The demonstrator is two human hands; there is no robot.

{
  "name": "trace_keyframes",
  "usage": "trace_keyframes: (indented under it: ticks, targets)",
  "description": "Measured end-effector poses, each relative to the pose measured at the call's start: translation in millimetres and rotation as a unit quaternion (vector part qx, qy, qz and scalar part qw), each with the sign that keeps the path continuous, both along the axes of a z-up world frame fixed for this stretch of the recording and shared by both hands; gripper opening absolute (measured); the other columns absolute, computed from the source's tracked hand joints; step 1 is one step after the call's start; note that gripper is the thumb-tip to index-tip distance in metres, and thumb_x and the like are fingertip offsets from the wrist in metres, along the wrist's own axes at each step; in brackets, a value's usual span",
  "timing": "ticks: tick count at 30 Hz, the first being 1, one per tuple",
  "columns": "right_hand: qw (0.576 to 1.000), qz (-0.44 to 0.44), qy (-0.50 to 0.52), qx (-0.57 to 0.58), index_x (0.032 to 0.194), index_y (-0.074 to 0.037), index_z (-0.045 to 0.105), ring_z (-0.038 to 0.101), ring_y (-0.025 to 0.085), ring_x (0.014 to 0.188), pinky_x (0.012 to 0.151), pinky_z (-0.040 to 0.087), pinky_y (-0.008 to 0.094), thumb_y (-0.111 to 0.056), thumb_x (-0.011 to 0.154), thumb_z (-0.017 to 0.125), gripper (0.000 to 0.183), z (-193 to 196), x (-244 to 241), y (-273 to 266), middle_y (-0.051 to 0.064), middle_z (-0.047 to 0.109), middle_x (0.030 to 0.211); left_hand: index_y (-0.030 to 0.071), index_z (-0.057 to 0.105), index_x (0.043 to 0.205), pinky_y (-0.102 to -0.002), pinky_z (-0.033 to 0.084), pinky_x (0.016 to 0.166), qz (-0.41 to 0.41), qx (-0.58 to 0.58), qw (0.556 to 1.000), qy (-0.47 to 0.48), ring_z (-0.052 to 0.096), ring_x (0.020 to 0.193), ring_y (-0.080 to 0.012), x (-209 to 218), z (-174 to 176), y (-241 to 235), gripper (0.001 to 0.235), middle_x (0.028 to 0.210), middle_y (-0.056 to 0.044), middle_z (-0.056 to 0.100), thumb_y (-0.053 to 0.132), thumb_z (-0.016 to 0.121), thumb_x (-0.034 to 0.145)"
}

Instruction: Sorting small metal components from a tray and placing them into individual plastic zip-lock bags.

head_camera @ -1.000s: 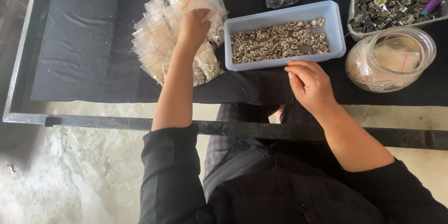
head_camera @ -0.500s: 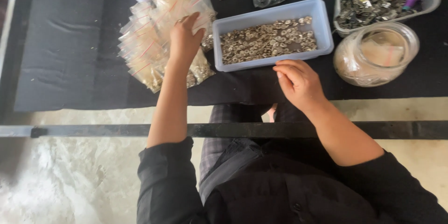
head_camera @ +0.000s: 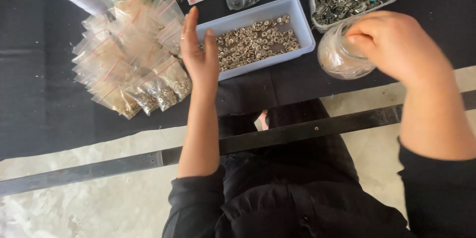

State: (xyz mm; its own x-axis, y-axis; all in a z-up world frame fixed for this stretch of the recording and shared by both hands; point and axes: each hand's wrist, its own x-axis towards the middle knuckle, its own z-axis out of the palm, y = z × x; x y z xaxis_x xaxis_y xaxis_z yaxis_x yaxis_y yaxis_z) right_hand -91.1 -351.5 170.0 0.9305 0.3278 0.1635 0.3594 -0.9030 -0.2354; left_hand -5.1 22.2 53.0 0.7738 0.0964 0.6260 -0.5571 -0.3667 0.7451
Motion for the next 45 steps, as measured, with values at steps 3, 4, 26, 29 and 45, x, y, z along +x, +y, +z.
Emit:
trace_keyframes:
  ticks: [3,4,26,29,45]
  targets:
    - [0.923,-0.143,0.319,-0.159,0.096,-0.011,0.079,0.067,0.026,0.087,0.077,0.049,0.04,-0.016,0.098,0.044,0.036,29.9,27.6,26.9,0.004,0.075,0.1,0.015,0.044,0.155,-0.052,0.036,0.13,-0.01,0.005,1.0,0.02,0.036,0.158,-0.0343,-8.8,-0.7,-17.2,0.044,0.16,-0.009,0.05,0.012,0.054,0.112]
    - [0.923,-0.145,0.318,-0.163,0.096,-0.011,0.079,0.067,0.026,0.087,0.077,0.049,0.04,-0.016,0.098,0.044,0.036,20.9,36.8,23.4,0.004,0.075,0.1,0.015,0.044,0.155,-0.052,0.036,0.13,-0.011,0.001,1.0,0.02,0.036,0.158,-0.0343,-8.9,-3.9,-17.8,0.044,0.16,-0.009,0.05,0.012,0.054,0.112]
    - [0.891,-0.187,0.37,-0.184,0.079,-0.005,0.053,0.04,0.023,0.065,0.06,0.032,0.039,-0.006,0.083,0.057,0.006,-106.0,95.8,-79.3,0.007,0.044,0.075,0.011,0.056,0.143,-0.055,0.047,0.121,-0.041,0.055,0.995,-0.078,0.053,0.143,-0.0412,-15.3,-15.9,-1.2,0.036,0.145,-0.014,0.059,0.004,0.057,0.107]
    - [0.897,-0.123,0.352,-0.235,0.076,-0.005,0.054,0.042,0.024,0.065,0.058,0.031,0.038,-0.002,0.082,0.055,0.006,-44.5,76.3,-31.8,0.008,0.048,0.073,0.013,0.055,0.144,-0.054,0.047,0.121,-0.042,0.051,0.995,-0.076,0.053,0.144,-0.0411,-16.3,-20.2,-1.2,0.037,0.146,-0.013,0.058,0.004,0.057,0.108]
    - [0.977,-0.184,-0.033,-0.104,0.101,-0.016,0.075,0.063,0.023,0.084,0.069,0.043,0.038,-0.036,0.105,0.08,0.021,11.3,-3.7,-31.3,-0.001,0.07,0.103,0.009,0.058,0.138,-0.055,0.049,0.118,-0.044,0.068,0.988,-0.132,0.058,0.138,-0.0433,-30.3,-5.3,-9.9,0.033,0.141,-0.014,0.061,-0.003,0.055,0.108]
